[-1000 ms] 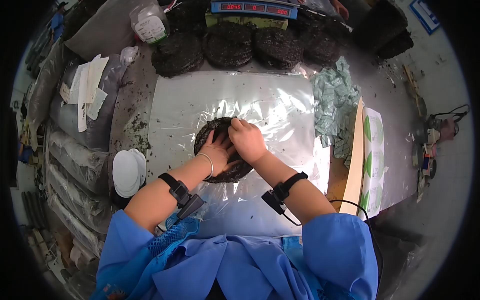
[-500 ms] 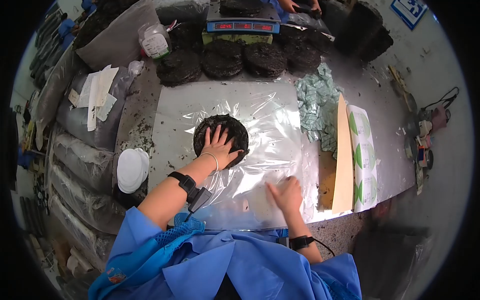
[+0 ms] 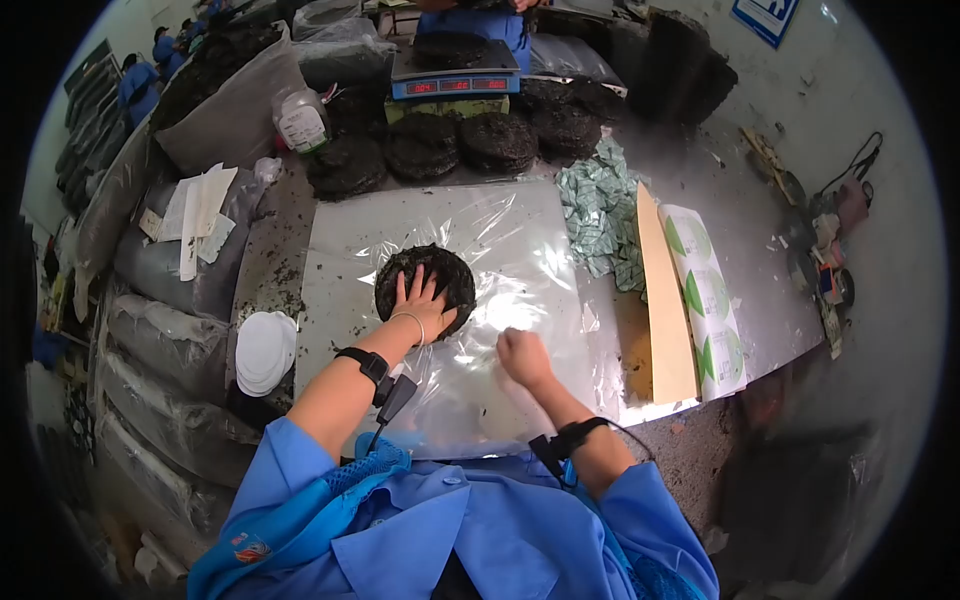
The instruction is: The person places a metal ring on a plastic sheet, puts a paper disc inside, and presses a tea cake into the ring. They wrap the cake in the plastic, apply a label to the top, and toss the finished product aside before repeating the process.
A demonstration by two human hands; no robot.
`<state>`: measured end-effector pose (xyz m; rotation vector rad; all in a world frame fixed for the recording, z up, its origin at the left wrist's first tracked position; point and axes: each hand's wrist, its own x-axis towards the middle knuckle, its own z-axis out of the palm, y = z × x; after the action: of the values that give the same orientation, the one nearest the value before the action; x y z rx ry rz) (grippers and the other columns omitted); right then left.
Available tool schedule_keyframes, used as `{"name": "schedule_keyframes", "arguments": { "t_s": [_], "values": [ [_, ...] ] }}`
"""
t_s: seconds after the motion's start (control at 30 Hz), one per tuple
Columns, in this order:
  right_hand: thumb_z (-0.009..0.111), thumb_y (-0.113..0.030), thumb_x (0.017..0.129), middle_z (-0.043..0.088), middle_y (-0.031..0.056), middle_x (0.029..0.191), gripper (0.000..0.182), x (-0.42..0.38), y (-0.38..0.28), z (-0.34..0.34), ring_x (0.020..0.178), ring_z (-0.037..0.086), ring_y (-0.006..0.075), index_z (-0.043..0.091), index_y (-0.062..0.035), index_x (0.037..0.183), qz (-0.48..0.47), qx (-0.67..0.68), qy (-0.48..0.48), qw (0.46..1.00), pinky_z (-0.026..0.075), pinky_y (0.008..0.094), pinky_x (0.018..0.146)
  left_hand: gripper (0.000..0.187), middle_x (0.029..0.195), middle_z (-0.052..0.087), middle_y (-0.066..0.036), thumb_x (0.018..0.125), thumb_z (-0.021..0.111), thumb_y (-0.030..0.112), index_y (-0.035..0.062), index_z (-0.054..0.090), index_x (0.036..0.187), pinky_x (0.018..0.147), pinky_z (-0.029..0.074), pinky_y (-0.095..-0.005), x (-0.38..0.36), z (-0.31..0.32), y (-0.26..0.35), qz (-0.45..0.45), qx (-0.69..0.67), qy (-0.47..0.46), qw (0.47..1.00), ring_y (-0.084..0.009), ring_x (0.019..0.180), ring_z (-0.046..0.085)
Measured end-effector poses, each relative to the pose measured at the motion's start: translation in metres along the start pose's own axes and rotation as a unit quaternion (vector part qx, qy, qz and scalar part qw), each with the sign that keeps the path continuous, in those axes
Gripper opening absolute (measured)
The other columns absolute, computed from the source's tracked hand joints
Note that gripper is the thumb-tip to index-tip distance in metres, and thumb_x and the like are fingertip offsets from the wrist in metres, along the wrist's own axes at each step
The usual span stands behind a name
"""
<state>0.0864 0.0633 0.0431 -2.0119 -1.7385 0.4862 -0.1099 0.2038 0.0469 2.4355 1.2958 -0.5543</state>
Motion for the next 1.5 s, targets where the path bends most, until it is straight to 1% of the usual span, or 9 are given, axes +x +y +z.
{"name": "schedule_keyframes", "arguments": {
  "t_s": [0.2,0.3,0.37,0.5,0.57,0.7,0.87,1.27,1.5],
  "values": [
    [0.053,-0.017,0.103,0.069,0.0142,0.078,0.036,-0.102,-0.015,-0.066,0.069,0.066,0.0204,0.060,0.0015,0.073,-0.027,0.623,0.048,0.781,0.055,0.0324,0.063,0.061,0.156,0.035,-0.021,0.105,0.032,0.054,0.0115,0.050,0.144,0.120,0.011,-0.0568,-0.001,0.009,-0.007,0.032,-0.068,0.114,0.991,-0.0376,0.151,0.019],
    [0.078,-0.021,0.088,0.068,0.0178,0.116,0.040,-0.089,0.013,0.023,0.102,0.067,0.0297,0.067,0.0022,0.119,-0.015,0.233,-0.044,0.971,0.056,0.0371,0.088,0.048,0.095,0.074,-0.019,0.106,0.045,0.038,0.0014,0.073,0.091,0.084,0.054,-0.0422,-0.069,-0.023,-0.008,0.000,-0.422,0.357,0.833,-0.0324,0.092,0.072],
    [0.090,-0.031,0.070,0.051,0.0226,0.144,0.096,-0.049,0.007,0.048,0.131,0.049,0.0360,0.042,-0.0015,0.148,-0.095,0.084,0.135,0.983,0.039,0.0476,0.111,0.045,0.069,0.068,-0.010,0.105,0.053,0.028,-0.0008,0.068,0.074,0.066,0.051,-0.0322,-0.174,-0.013,0.019,0.182,-0.528,0.369,0.743,-0.0213,0.055,0.058],
    [0.093,-0.037,0.061,0.058,0.0216,0.136,0.130,0.034,-0.037,0.055,0.130,0.049,0.0340,0.016,-0.0064,0.161,-0.090,0.385,0.221,0.891,0.029,0.0519,0.116,0.041,0.126,0.063,-0.029,0.098,0.064,0.031,-0.0050,0.067,0.118,0.108,0.042,-0.0447,-0.198,0.118,0.064,0.358,-0.559,0.090,0.742,-0.0365,0.123,0.060],
    [0.088,-0.027,0.068,0.066,0.0147,0.115,0.110,0.062,-0.051,0.045,0.121,0.054,0.0290,0.029,-0.0086,0.159,-0.111,0.381,0.222,0.890,0.029,0.0478,0.113,0.073,0.150,0.041,-0.034,0.092,0.071,0.040,-0.0059,0.047,0.143,0.118,0.029,-0.0495,-0.171,0.164,0.043,-0.030,-0.310,0.416,0.854,-0.0454,0.144,0.035],
    [0.062,0.000,0.073,0.070,0.0056,0.092,0.055,0.086,-0.078,0.054,0.101,0.056,0.0265,0.067,-0.0107,0.127,-0.129,-0.109,0.104,0.980,0.036,0.0417,0.098,0.074,0.150,0.042,-0.032,0.091,0.069,0.044,-0.0037,0.047,0.143,0.115,0.035,-0.0499,-0.100,0.066,0.002,-0.023,-0.304,0.530,0.792,-0.0465,0.143,0.038],
    [0.065,-0.006,0.080,0.071,0.0149,0.096,0.040,0.077,-0.079,-0.002,0.110,0.059,0.0301,0.069,-0.0029,0.120,-0.148,0.085,0.074,0.983,0.044,0.0418,0.099,0.026,0.117,0.073,-0.012,0.092,0.062,0.029,0.0117,0.074,0.108,0.090,0.056,-0.0389,-0.019,-0.028,-0.004,-0.126,-0.152,0.066,0.978,-0.0284,0.110,0.070],
    [0.059,-0.007,0.078,0.073,0.0055,0.114,0.037,0.103,-0.094,0.061,0.102,0.067,0.0228,0.072,-0.0078,0.113,-0.266,-0.052,-0.035,0.962,0.047,0.0386,0.090,0.086,0.116,0.064,-0.013,0.075,0.084,0.010,-0.0027,0.041,0.149,0.101,0.047,-0.0360,-0.018,-0.003,-0.087,0.114,-0.711,0.277,0.636,-0.0219,0.110,0.062],
    [0.087,-0.007,0.067,0.060,0.0060,0.091,0.038,0.091,-0.060,0.045,0.093,0.058,0.0235,0.065,-0.0074,0.098,-0.321,0.222,0.180,0.903,0.044,0.0376,0.080,0.035,0.092,0.064,-0.005,0.070,0.079,0.002,0.0044,0.074,0.105,0.087,0.055,-0.0384,-0.003,0.013,-0.078,0.291,-0.387,0.434,0.760,-0.0192,0.082,0.062]
  ]
}}
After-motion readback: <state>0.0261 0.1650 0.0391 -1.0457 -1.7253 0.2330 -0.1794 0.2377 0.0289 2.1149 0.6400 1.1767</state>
